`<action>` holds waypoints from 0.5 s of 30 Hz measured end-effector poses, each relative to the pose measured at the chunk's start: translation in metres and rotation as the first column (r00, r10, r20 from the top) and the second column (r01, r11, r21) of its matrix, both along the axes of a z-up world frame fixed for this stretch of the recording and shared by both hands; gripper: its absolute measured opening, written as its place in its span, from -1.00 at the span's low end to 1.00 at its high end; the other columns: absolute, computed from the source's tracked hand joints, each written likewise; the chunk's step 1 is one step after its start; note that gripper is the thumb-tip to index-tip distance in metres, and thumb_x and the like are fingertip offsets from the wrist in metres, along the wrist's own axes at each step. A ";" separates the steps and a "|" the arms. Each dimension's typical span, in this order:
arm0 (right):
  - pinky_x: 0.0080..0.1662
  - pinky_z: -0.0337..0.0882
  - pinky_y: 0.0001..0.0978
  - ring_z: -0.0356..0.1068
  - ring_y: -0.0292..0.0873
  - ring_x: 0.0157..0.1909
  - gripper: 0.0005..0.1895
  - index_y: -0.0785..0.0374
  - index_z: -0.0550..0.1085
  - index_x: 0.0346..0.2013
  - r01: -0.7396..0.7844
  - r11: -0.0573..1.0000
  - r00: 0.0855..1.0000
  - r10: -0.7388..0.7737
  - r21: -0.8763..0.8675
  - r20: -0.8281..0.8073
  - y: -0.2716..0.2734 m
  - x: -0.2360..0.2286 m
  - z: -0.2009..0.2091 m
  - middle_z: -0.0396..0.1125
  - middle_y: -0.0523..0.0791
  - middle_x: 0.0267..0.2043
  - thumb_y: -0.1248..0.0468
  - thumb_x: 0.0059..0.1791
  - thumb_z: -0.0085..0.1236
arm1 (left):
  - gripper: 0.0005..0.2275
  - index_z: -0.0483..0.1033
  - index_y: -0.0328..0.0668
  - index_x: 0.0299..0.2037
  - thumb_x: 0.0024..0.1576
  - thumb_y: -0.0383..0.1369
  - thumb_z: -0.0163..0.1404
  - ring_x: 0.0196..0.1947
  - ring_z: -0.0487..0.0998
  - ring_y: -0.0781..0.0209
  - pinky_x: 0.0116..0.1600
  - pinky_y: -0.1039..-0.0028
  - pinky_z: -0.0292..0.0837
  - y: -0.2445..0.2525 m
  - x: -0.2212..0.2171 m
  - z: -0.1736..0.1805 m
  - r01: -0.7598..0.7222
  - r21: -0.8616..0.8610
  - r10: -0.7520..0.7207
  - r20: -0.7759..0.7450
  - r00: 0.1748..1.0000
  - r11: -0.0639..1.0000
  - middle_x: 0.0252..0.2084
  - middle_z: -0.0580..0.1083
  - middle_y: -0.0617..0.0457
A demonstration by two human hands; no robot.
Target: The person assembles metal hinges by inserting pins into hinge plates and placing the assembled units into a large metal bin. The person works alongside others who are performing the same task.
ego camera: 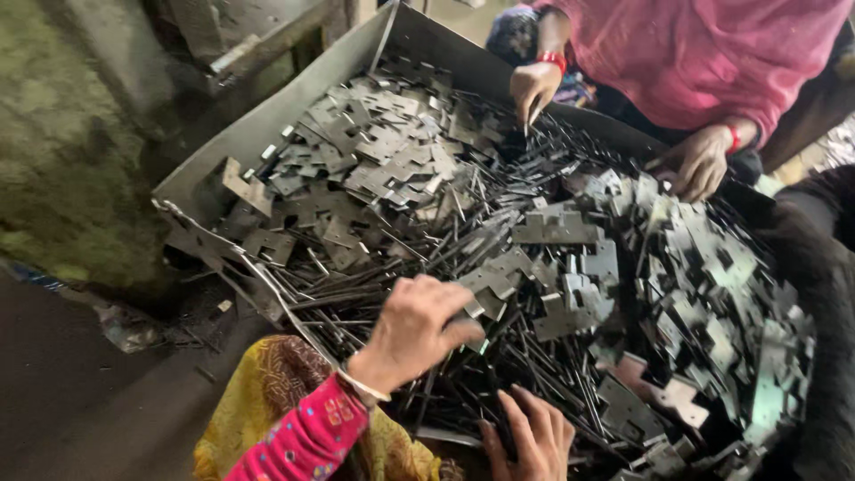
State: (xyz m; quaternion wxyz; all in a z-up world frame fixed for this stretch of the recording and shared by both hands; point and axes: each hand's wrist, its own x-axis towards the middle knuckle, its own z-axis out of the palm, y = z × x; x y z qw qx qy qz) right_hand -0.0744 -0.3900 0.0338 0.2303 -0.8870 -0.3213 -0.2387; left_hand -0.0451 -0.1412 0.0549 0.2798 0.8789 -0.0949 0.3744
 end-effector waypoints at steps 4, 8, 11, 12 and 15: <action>0.09 0.27 -0.10 0.43 0.01 0.01 -0.55 0.18 0.59 -0.12 0.012 1.000 1.000 -0.012 -0.014 -0.015 -0.010 0.006 -0.027 0.46 -0.05 -0.03 0.19 -0.28 0.40 | -0.75 0.60 -0.11 -0.22 0.35 -0.17 -0.06 -0.18 0.57 0.07 0.03 0.23 0.49 0.081 0.052 -0.043 -0.313 0.139 0.342 -0.329 0.880 0.940 -0.22 0.58 0.00; 0.05 0.30 -0.11 0.45 -0.03 -0.06 -0.59 0.16 0.60 -0.19 0.023 1.000 0.998 -0.024 0.017 0.063 -0.018 0.013 -0.052 0.48 -0.09 -0.12 0.17 -0.29 0.41 | -0.50 0.56 -0.31 -0.11 0.15 0.08 0.03 -0.11 0.53 -0.20 -0.04 0.03 0.43 0.155 0.101 -0.081 -0.699 0.030 0.585 -0.573 0.574 0.715 -0.10 0.51 -0.26; -0.02 0.33 -0.14 0.47 -0.05 -0.15 -0.62 0.10 0.61 -0.26 0.044 0.999 0.993 -0.046 0.017 0.105 -0.026 0.022 -0.073 0.50 -0.14 -0.19 0.12 -0.33 0.44 | -0.37 0.56 -0.26 -0.05 0.10 0.24 -0.02 0.05 0.48 -0.30 0.07 -0.01 0.39 0.175 0.128 -0.098 -0.788 -0.188 0.403 -0.777 0.484 0.586 0.03 0.47 -0.29; -0.03 0.34 -0.15 0.48 -0.06 -0.17 -0.62 0.09 0.61 -0.27 0.041 0.999 0.991 -0.044 0.026 0.128 -0.029 0.026 -0.081 0.50 -0.14 -0.20 0.10 -0.33 0.44 | -0.34 0.57 -0.27 -0.04 0.07 0.26 -0.04 0.08 0.50 -0.30 0.11 0.00 0.40 0.177 0.135 -0.102 -0.797 -0.241 0.365 -0.790 0.493 0.554 0.04 0.50 -0.29; -0.05 0.37 -0.18 0.48 -0.10 -0.22 -0.64 0.05 0.60 -0.32 0.055 0.998 0.984 -0.059 0.032 0.166 -0.039 0.037 -0.107 0.50 -0.18 -0.25 0.06 -0.34 0.43 | -0.28 0.62 -0.36 -0.05 0.04 0.29 -0.02 0.09 0.55 -0.31 0.16 0.04 0.45 0.183 0.152 -0.108 -0.814 -0.276 0.332 -0.810 0.483 0.510 0.05 0.54 -0.35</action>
